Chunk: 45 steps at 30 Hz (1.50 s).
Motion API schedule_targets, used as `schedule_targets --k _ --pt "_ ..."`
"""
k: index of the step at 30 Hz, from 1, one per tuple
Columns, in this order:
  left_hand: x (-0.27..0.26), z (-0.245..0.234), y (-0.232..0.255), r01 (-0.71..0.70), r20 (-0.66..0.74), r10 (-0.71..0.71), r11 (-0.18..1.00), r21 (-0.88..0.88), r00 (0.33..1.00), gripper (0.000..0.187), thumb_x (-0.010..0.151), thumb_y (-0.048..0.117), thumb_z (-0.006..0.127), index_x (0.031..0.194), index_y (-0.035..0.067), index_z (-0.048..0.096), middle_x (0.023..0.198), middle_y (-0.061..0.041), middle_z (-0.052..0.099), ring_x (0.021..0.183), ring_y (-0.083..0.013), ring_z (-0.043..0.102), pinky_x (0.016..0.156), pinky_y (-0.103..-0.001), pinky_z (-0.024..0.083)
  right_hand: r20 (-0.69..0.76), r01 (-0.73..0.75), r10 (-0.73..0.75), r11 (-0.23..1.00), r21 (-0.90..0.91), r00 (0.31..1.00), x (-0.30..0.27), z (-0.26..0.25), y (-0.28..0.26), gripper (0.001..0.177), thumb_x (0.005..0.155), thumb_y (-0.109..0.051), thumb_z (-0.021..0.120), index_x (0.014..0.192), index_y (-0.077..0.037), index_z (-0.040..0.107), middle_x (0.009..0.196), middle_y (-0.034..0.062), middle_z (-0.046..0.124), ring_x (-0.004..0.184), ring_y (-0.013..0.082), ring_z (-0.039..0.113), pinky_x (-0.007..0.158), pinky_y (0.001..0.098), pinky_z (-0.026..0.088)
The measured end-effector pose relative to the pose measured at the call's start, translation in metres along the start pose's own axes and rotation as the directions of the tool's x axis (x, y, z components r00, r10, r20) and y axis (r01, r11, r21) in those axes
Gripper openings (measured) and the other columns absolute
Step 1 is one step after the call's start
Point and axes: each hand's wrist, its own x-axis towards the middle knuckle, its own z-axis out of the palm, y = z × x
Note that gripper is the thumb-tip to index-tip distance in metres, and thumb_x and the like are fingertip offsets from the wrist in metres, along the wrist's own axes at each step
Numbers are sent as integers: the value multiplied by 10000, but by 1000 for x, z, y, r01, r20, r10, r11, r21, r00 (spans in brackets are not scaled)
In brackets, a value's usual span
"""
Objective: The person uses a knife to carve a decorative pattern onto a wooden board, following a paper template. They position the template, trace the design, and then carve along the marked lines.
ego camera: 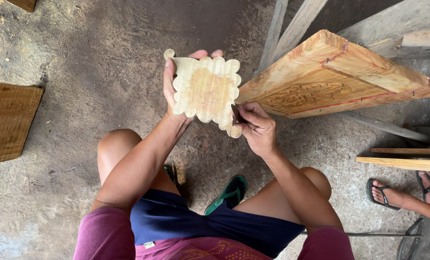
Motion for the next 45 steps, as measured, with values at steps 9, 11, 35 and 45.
schedule_targets --k 9,11,35,45 --pt "0 -1 12 1 -69 -2 1000 -21 998 706 1062 644 394 1331 45 654 1432 -212 632 1287 -349 618 1124 -501 515 8 -28 31 973 -228 999 8 -1 -11 409 891 19 790 1286 -46 703 1223 98 658 1123 163 652 962 276 603" --pt "2 -4 17 -20 -42 20 1000 -8 999 715 1054 653 401 1330 46 660 1430 -216 634 1282 -352 620 1112 -505 515 7 -20 22 963 -268 1000 10 -2 -11 409 882 13 804 1276 -38 707 1215 97 660 1114 162 653 944 276 607" --pt "6 -9 7 -46 -28 47 998 44 999 690 1066 633 380 1342 57 640 1440 -200 624 1311 -351 605 1153 -536 496 -85 76 -113 932 -353 990 13 2 -20 202 969 51 734 1160 21 678 1091 97 641 847 131 678 708 266 602" --pt "14 -18 49 -147 1 147 989 -13 989 729 1048 652 361 1338 50 653 1405 -204 624 1312 -329 608 1155 -491 497 -13 137 -166 853 -503 986 18 -12 -38 264 953 77 742 1198 -18 715 1206 124 648 1029 170 661 851 279 565"
